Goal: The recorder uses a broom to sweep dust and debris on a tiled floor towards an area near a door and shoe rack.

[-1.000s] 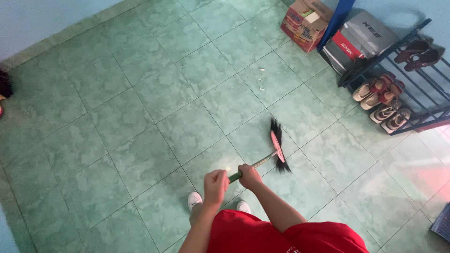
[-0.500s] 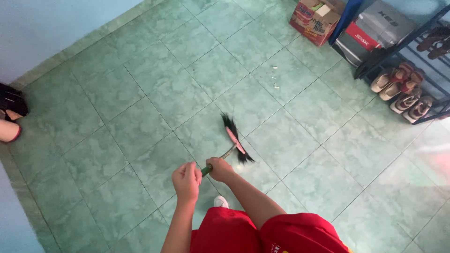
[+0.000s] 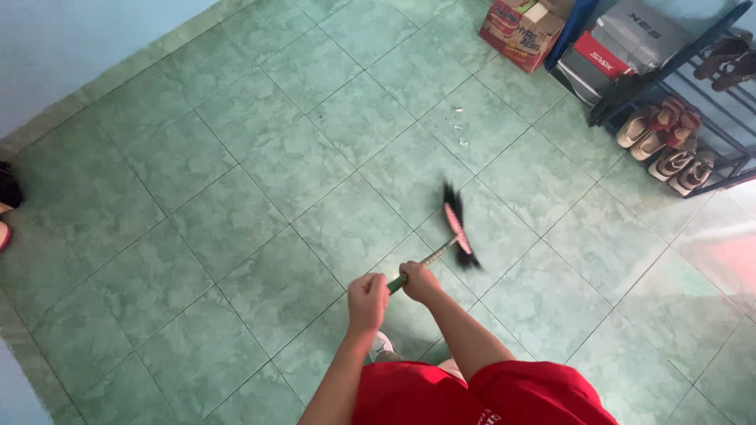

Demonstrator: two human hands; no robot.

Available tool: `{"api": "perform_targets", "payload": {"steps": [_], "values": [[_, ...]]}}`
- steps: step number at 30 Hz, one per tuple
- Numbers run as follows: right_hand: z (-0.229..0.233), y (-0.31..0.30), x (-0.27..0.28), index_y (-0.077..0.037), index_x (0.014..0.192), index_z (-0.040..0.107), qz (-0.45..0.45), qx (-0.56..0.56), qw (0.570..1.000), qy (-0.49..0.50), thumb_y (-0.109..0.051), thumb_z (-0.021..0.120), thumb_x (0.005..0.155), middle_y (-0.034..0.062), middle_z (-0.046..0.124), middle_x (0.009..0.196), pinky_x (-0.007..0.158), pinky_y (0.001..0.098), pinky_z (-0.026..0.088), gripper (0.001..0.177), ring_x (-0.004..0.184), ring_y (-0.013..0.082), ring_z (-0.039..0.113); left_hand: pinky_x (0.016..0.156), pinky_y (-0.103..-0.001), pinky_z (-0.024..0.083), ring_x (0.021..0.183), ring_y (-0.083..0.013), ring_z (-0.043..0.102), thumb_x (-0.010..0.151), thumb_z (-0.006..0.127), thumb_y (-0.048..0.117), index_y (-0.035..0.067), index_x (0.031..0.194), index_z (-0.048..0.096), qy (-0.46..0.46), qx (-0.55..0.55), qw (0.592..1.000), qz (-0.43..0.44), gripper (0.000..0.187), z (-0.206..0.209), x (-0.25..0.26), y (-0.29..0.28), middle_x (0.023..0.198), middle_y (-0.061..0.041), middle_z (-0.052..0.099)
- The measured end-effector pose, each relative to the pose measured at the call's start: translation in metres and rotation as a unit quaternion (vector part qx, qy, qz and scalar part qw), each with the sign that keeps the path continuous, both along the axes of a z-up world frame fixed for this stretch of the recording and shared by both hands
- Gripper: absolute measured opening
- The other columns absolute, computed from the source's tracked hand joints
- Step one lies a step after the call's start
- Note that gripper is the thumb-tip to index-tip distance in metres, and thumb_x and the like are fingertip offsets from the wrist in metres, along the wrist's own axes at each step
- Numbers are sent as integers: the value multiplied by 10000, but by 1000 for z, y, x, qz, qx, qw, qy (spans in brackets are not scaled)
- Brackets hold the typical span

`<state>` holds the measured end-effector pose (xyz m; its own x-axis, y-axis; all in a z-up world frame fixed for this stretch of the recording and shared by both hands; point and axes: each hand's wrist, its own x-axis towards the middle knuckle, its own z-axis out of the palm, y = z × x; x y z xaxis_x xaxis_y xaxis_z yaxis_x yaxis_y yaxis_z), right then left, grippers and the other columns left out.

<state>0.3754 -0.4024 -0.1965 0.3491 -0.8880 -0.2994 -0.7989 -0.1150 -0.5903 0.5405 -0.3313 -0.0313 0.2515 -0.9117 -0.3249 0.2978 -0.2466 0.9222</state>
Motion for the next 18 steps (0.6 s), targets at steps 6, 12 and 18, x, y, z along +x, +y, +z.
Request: {"api": "perform_targets", "payload": {"steps": [6,12,18], "values": [[41,2,99,-115,932,654,38,20,999,14,-86,614,800,101,667,1042,806,500,546,140,1014,374,659,499,-292,390,453,-85,402,964,553,133,75,566,449,27,-34,995,88,415,6,95,14,500,4,460],[56,13,166,-103,922,635,85,25,995,-49,-99,619,809,102,672,1018,793,493,542,114,1001,367,658,437,-290,270,441,-85,355,975,520,119,96,566,394,-1,-55,993,102,429,54,124,27,475,10,428],[29,19,137,-99,898,635,73,17,996,-57,-86,615,799,116,675,1005,799,493,536,103,999,375,657,424,-285,295,417,-87,384,972,551,161,64,533,456,-19,-28,997,74,459,8,111,27,464,-2,453]]}}
